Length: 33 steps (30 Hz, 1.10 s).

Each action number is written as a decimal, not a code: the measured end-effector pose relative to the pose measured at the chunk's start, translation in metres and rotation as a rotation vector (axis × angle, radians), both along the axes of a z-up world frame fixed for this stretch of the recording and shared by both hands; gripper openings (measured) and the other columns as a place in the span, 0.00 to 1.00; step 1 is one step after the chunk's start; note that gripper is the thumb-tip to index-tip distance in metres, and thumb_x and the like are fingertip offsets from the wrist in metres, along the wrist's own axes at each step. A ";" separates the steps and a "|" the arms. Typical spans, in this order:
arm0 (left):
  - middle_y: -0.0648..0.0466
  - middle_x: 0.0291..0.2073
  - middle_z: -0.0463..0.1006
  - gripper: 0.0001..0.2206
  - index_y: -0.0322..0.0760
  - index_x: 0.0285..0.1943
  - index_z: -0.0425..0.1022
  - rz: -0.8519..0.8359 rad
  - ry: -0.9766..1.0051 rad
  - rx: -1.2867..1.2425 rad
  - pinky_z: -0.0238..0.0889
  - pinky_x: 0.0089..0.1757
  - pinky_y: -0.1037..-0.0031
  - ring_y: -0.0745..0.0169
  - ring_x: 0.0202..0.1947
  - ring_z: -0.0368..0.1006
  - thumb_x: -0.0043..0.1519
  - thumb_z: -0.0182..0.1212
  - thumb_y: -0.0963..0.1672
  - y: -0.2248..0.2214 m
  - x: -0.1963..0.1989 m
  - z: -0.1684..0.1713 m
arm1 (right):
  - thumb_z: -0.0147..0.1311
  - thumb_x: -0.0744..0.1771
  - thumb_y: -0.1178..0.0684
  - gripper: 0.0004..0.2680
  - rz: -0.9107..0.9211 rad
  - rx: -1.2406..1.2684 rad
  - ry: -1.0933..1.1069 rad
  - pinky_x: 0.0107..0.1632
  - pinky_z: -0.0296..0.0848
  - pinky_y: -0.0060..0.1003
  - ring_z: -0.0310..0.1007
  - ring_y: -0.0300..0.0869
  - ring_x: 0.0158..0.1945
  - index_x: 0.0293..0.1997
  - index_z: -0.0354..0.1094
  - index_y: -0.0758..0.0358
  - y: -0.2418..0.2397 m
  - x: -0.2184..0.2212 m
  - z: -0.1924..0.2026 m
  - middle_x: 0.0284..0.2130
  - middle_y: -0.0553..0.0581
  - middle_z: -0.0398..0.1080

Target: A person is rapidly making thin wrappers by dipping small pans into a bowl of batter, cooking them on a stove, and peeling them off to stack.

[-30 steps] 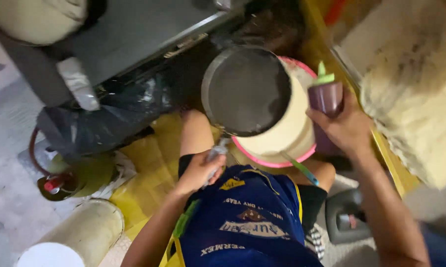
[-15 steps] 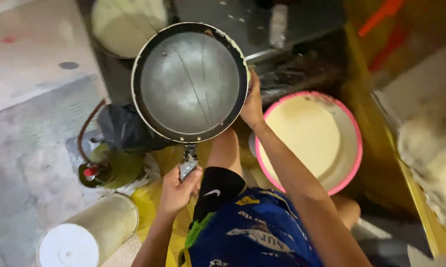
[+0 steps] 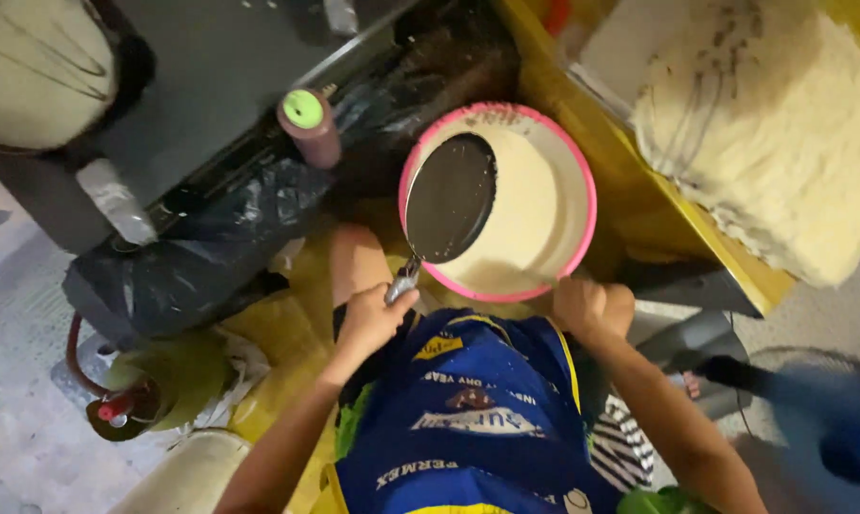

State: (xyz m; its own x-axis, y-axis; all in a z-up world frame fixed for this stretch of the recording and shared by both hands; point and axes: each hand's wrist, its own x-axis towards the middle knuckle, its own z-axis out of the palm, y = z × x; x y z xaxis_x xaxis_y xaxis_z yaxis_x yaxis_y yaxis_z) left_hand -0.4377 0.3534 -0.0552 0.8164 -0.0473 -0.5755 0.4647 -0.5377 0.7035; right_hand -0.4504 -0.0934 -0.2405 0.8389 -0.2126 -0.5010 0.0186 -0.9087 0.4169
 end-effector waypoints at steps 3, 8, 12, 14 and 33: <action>0.55 0.11 0.76 0.24 0.38 0.25 0.71 -0.057 -0.014 0.057 0.70 0.24 0.73 0.61 0.15 0.77 0.58 0.65 0.59 0.000 0.009 -0.015 | 0.48 0.63 0.50 0.08 0.167 -0.084 -0.138 0.30 0.65 0.34 0.75 0.35 0.29 0.26 0.73 0.37 0.067 0.032 0.144 0.23 0.39 0.74; 0.29 0.38 0.83 0.27 0.24 0.41 0.79 -0.258 -0.058 0.258 0.66 0.50 0.51 0.30 0.52 0.76 0.62 0.57 0.56 -0.003 0.032 0.021 | 0.49 0.62 0.53 0.05 0.487 -0.173 -0.487 0.32 0.64 0.49 0.70 0.50 0.29 0.32 0.73 0.55 0.003 0.033 0.157 0.23 0.55 0.69; 0.45 0.15 0.76 0.23 0.37 0.25 0.74 -0.326 -0.744 0.509 0.68 0.28 0.62 0.45 0.23 0.79 0.59 0.64 0.57 0.005 0.045 -0.034 | 0.54 0.59 0.51 0.06 0.440 -0.268 -0.643 0.30 0.64 0.40 0.70 0.42 0.27 0.33 0.73 0.40 -0.026 0.023 0.210 0.23 0.43 0.67; 0.47 0.16 0.77 0.24 0.40 0.27 0.74 -0.390 -0.806 0.655 0.69 0.29 0.61 0.48 0.23 0.79 0.61 0.59 0.59 0.005 0.057 -0.031 | 0.58 0.56 0.50 0.11 0.427 -0.191 -0.680 0.30 0.67 0.39 0.72 0.42 0.28 0.39 0.78 0.40 -0.034 0.014 0.224 0.24 0.44 0.67; 0.47 0.15 0.75 0.23 0.31 0.33 0.74 0.167 0.194 -0.366 0.63 0.13 0.74 0.62 0.09 0.69 0.61 0.64 0.56 -0.023 0.088 -0.011 | 0.59 0.62 0.52 0.20 0.398 0.046 -1.006 0.34 0.71 0.32 0.73 0.40 0.33 0.61 0.77 0.37 0.071 0.023 0.270 0.30 0.46 0.69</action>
